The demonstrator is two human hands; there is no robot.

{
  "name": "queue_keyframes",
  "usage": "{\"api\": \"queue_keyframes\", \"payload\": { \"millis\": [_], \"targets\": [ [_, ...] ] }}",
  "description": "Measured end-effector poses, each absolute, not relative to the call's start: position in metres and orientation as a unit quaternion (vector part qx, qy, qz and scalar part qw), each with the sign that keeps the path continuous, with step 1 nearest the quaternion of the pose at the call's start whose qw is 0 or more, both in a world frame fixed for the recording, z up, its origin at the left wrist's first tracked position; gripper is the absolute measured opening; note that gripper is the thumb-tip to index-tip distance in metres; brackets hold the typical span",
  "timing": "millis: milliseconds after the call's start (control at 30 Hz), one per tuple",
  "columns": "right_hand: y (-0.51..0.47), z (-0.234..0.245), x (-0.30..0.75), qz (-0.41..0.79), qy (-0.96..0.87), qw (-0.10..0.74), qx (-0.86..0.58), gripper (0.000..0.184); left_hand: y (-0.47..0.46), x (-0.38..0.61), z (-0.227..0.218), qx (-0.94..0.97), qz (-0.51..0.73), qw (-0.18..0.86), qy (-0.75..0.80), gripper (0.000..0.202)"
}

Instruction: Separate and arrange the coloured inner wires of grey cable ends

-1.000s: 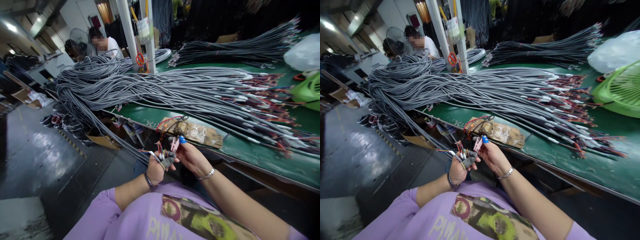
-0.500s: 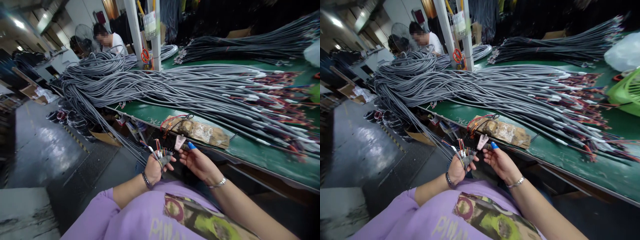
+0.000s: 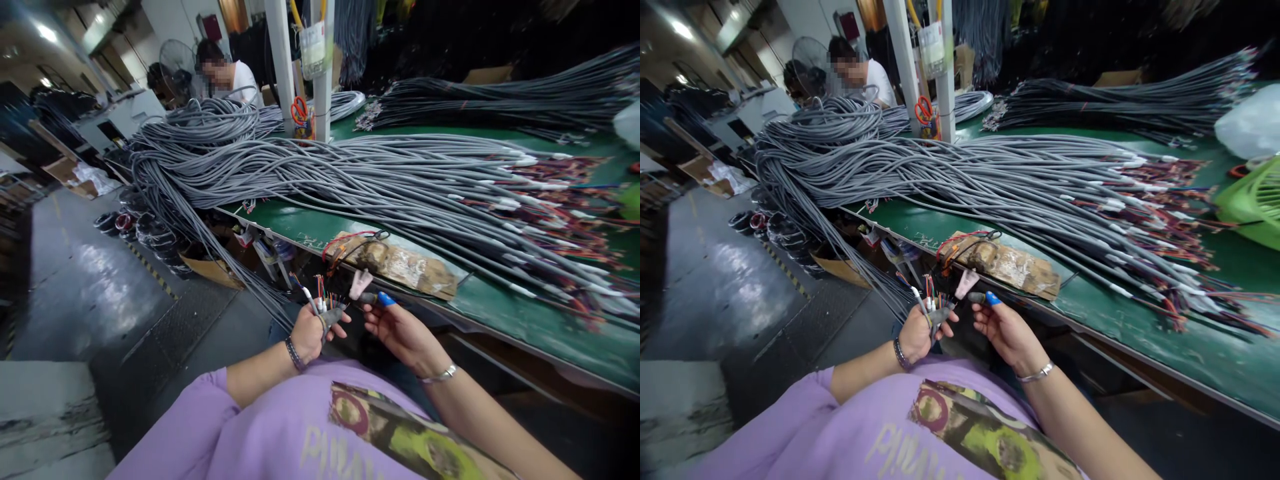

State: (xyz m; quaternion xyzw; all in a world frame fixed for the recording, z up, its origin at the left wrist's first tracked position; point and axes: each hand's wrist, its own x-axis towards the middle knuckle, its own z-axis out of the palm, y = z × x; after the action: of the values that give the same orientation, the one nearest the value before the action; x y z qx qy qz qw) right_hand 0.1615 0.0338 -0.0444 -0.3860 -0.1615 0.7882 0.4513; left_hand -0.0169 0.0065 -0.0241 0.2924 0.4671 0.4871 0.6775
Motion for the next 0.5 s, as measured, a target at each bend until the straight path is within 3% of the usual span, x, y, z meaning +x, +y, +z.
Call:
{"api": "queue_keyframes", "payload": {
  "millis": [267,500],
  "targets": [
    [0.033,-0.052,0.168,0.76,-0.195,0.463,-0.412,0.023,0.009,-0.014,-0.031,0.298,0.477,0.679,0.471,0.049],
    [0.034,-0.049,0.198,0.675,-0.262,0.48,-0.496,0.032,0.008,-0.024,-0.033,0.323,0.542,0.631,0.451,0.046]
  ]
}}
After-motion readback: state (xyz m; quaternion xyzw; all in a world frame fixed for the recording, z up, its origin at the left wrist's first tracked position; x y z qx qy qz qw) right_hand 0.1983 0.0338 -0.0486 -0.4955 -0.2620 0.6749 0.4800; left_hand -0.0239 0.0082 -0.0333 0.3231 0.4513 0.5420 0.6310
